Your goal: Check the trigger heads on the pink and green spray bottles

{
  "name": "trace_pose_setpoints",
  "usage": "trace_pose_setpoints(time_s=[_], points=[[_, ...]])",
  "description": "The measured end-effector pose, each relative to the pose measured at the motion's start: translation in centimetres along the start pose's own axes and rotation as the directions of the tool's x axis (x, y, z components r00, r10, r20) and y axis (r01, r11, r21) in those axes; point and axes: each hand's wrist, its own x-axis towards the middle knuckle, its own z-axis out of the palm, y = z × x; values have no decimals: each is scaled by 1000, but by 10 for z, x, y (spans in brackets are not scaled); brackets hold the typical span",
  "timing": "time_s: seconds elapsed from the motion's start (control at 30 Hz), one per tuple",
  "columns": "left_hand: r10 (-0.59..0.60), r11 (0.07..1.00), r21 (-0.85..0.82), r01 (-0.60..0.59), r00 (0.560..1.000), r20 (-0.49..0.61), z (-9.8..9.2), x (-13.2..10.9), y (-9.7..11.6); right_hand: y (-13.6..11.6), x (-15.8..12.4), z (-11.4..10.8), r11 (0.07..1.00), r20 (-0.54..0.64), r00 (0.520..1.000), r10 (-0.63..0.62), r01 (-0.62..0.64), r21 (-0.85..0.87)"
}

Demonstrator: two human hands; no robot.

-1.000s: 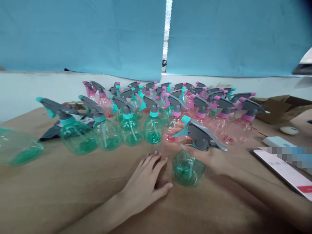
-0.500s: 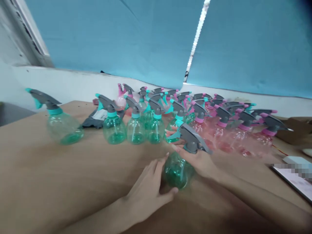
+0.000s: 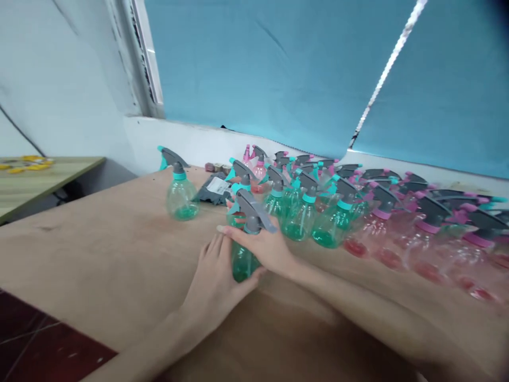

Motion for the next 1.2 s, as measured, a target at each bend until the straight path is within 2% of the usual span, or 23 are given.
trace_pose_setpoints(time_s=[0.1,0.17,0.3,0.4,0.57,0.67,0.8,1.0,1.2], points=[[38,993,115,-34,999,-25,-13,2,-20,-3,15,7,996,128,989,-68,76,-56],[38,989,147,-33,999,-37,-20,5,-32,-6,22,4,987,256,962,-95,126,-105],[-34,961,271,48,998,-57,-28,14,-55,-11,32,-16,960,346,938,-35,128,-250],[-67,926,365,91,995,-79,-29,23,-69,-15,44,-35,903,304,952,-36,161,-398],[-95,886,447,127,991,-92,-24,40,-80,-17,72,-54,737,174,979,-110,198,-647],[-129,864,484,138,990,-52,-24,53,-81,-12,84,-51,634,133,987,-92,161,-756],[-184,838,530,133,982,45,-28,70,-83,-3,92,-37,494,91,996,-8,83,-866],[-174,833,542,112,983,64,-26,85,-90,0,98,-19,475,44,995,95,-6,-880],[-179,818,562,125,983,42,-23,92,-94,1,105,-14,474,20,990,139,-48,-879]])
